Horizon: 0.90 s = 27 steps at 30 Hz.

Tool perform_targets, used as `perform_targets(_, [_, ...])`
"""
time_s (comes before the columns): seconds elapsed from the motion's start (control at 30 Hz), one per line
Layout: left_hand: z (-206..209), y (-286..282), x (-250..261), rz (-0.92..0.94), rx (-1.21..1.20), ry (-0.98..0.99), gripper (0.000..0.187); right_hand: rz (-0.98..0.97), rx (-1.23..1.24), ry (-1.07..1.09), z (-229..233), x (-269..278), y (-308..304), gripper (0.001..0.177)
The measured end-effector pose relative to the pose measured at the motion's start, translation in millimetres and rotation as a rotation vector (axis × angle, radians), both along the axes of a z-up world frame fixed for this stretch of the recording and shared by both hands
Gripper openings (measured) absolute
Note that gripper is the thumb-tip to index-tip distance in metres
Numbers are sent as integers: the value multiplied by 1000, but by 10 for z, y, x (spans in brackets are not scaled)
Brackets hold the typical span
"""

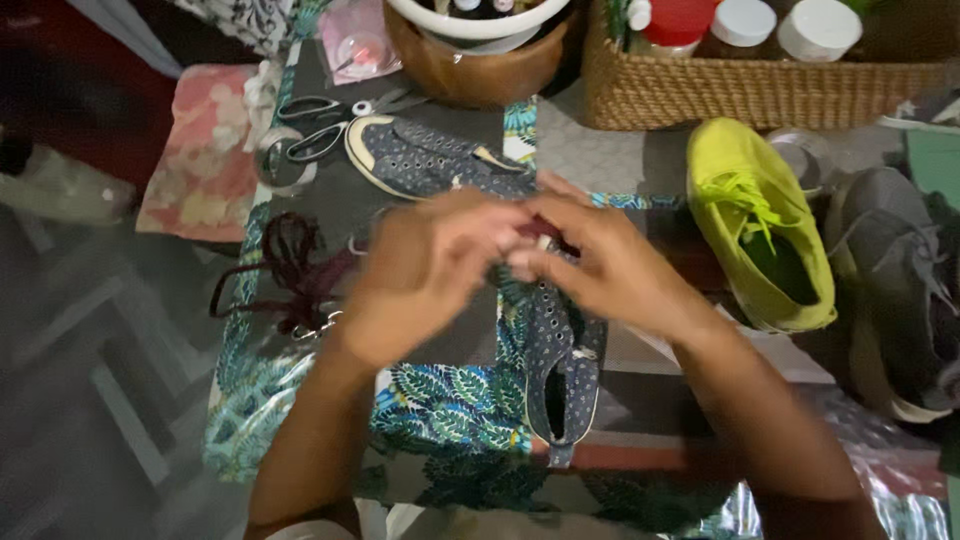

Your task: The person ties the laces on a yellow shoe, then switches to a blue patterned shoe and threads a maroon lace through the eyelets, pulling and adjusting the lace to secure it.

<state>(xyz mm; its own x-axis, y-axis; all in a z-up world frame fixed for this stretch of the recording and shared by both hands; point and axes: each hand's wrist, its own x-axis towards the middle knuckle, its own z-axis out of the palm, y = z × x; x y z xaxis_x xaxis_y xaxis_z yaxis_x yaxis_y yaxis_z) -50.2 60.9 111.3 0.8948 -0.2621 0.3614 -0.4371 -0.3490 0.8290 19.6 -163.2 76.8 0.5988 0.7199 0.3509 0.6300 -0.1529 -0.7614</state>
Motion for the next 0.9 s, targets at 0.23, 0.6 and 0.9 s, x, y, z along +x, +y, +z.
perform_targets(0.23, [-11,906,-300,466,138,-8,11,-149,271,386,-332,367,-865,29])
perform_targets(0.6, [-880,1857,-377,977,577,177,24,-611,726,292,-495,493,-2141,29])
perform_targets(0.9, [-752,1200,-130,853,516,75,28,-846,-322,245,-256,355,-1928,29])
